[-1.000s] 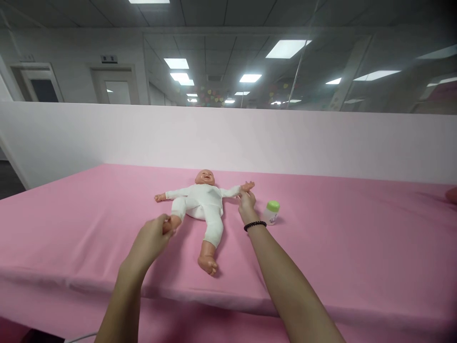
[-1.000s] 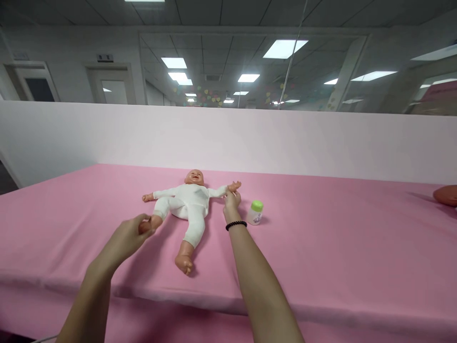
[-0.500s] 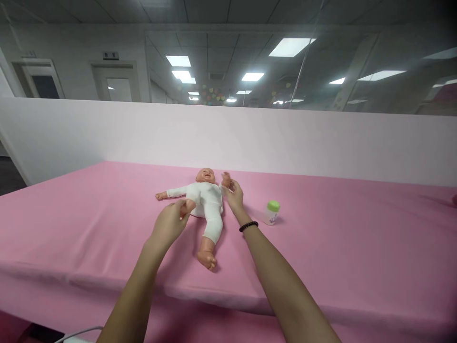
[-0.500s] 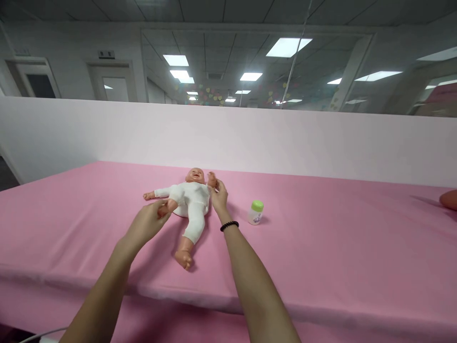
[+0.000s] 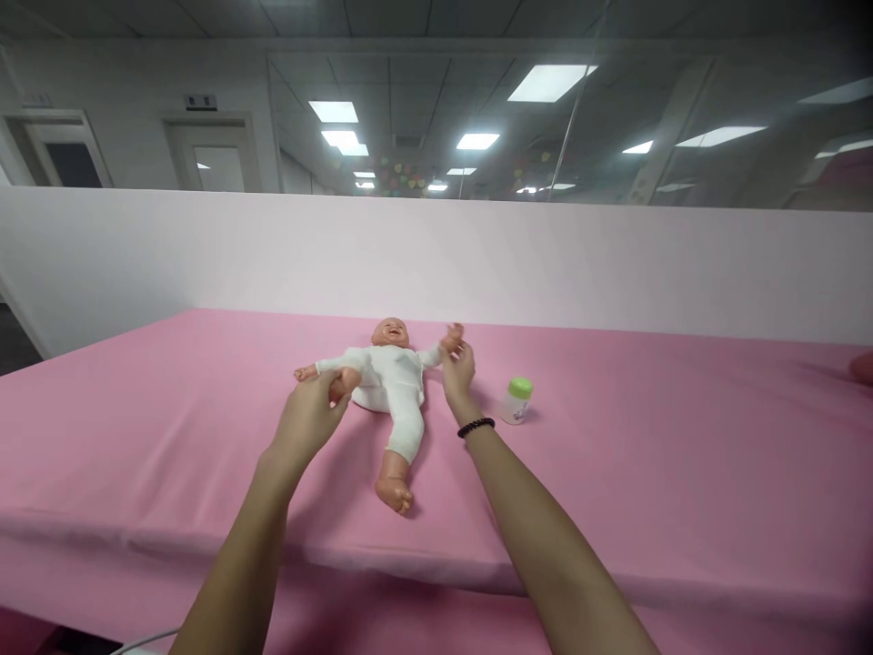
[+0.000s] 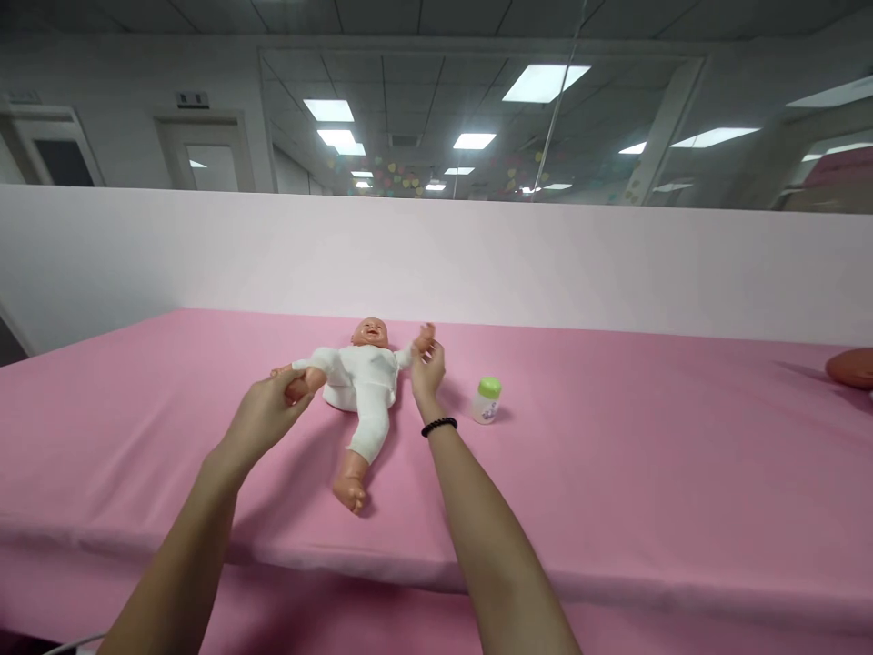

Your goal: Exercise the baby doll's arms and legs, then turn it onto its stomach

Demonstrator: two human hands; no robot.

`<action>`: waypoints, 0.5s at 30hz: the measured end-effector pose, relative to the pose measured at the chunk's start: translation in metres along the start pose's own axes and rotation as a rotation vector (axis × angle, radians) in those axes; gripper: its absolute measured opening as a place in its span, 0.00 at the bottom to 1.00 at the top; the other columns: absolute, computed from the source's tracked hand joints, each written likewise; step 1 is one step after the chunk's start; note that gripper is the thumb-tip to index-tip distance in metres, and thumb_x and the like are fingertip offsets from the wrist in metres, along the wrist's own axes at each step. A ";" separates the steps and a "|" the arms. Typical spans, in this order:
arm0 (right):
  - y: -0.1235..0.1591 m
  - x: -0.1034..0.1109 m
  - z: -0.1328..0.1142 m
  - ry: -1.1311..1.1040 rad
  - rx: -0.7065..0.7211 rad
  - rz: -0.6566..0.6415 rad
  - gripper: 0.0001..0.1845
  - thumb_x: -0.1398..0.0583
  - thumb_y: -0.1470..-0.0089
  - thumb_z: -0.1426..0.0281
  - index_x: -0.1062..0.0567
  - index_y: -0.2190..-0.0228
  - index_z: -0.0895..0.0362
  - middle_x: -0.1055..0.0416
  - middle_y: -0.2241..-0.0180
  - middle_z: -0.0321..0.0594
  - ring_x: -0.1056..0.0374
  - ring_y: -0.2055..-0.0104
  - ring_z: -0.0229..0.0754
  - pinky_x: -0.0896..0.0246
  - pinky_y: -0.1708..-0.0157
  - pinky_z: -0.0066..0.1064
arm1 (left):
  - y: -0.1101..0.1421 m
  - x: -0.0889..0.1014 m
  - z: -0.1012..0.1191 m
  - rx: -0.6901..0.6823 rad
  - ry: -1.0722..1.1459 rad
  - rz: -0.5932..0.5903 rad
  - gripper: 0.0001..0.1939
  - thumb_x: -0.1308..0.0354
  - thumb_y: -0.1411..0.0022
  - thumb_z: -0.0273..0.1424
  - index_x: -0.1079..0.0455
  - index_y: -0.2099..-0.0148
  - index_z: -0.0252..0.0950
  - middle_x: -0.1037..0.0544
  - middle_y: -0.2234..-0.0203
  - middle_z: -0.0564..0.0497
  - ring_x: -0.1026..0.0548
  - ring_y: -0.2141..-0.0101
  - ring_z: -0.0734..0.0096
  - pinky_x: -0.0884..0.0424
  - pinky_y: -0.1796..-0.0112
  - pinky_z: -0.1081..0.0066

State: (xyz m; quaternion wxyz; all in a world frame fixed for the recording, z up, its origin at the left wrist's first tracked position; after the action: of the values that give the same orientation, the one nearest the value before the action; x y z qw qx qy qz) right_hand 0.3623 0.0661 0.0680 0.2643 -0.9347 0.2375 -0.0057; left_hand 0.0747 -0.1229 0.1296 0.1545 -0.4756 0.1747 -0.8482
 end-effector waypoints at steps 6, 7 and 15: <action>0.057 -0.068 -0.066 0.297 0.419 -0.671 0.21 0.41 0.48 0.75 0.23 0.53 0.47 0.22 0.53 0.36 0.27 0.52 0.47 0.34 0.50 0.39 | -0.034 -0.050 0.028 -0.162 -0.027 -0.124 0.09 0.53 0.43 0.20 0.40 0.72 0.38 0.32 0.76 0.52 0.38 0.77 0.70 0.50 0.75 0.69; 0.055 -0.067 -0.065 0.296 0.414 -0.658 0.21 0.41 0.47 0.74 0.23 0.53 0.47 0.22 0.53 0.36 0.27 0.52 0.46 0.34 0.49 0.39 | -0.032 -0.047 0.028 -0.165 -0.023 -0.110 0.09 0.53 0.42 0.21 0.40 0.71 0.38 0.31 0.76 0.52 0.38 0.77 0.70 0.50 0.75 0.69; -0.007 0.008 0.040 -0.094 -0.249 0.003 0.20 0.42 0.47 0.66 0.29 0.51 0.54 0.24 0.57 0.43 0.26 0.57 0.44 0.27 0.60 0.35 | 0.056 -0.011 -0.033 0.195 -0.089 -0.207 0.11 0.49 0.37 0.36 0.39 0.71 0.40 0.29 0.77 0.54 0.34 0.76 0.68 0.46 0.74 0.70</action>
State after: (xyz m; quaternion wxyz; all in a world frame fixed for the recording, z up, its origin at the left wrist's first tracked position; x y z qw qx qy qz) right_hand 0.3783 0.0876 0.0360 0.1570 -0.9592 0.2252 0.0680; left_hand 0.0570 -0.1637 0.0805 0.1194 -0.5109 0.0343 -0.8506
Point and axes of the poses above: each hand's wrist, its own y-axis away from the middle knuckle, its own x-axis out of the back of the hand, z = x × y, the point moved 10 cm from there along -y, towards the middle knuckle
